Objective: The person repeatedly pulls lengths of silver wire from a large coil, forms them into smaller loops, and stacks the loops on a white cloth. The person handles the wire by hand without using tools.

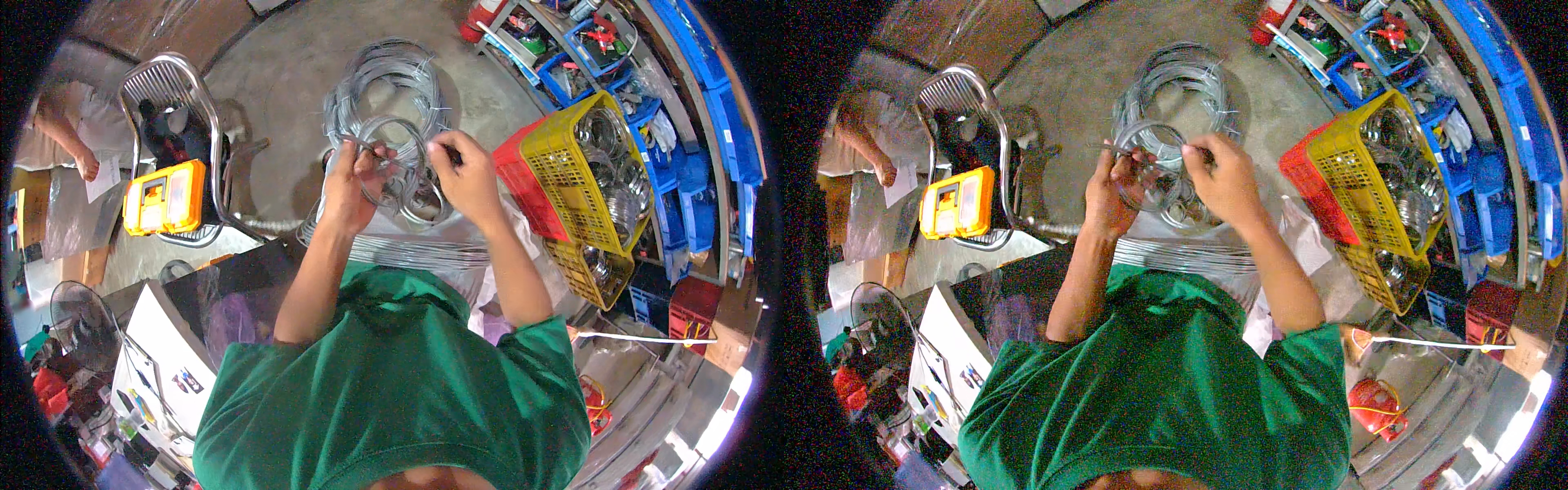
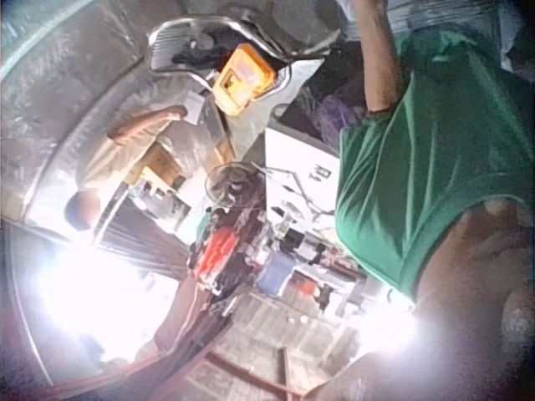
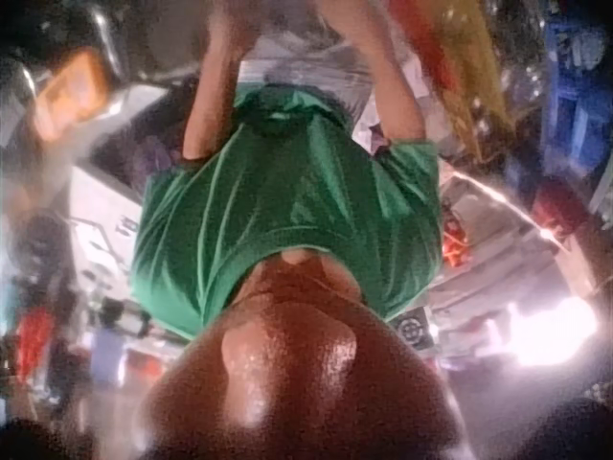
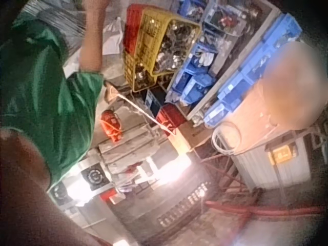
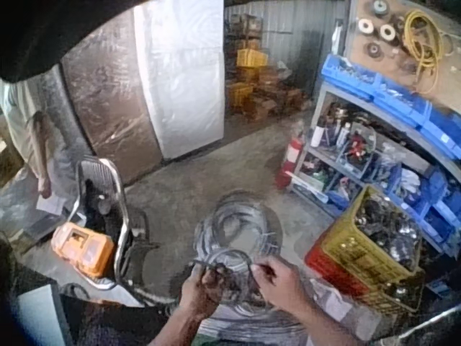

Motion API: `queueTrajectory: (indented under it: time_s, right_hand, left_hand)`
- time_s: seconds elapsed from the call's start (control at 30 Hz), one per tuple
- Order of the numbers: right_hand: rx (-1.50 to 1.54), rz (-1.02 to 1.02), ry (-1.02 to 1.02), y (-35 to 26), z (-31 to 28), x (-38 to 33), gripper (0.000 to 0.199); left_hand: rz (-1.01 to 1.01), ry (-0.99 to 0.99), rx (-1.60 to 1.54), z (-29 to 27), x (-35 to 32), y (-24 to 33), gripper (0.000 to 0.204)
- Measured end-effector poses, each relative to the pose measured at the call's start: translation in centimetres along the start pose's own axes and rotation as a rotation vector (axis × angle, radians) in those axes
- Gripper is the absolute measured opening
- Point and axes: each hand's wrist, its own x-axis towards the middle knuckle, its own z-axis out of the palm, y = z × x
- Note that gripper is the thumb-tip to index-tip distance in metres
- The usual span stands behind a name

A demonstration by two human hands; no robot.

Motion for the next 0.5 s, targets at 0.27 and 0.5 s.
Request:
queueTrajectory:
  time_s: [0.27, 0.5]
  right_hand:
    - [0.788, 0.491, 0.308, 0.4, 4.2, -6.5, 0.022]
    - [1.248, 0.751, -0.006, 2.0, 4.1, -5.7, 0.02]
  left_hand:
    - [0.086, -0.056, -0.177, 1.1, -0.3, 0.6, 0.054]
    - [0.02, -0.163, -0.403, 1.1, -0.5, 0.9, 0.059]
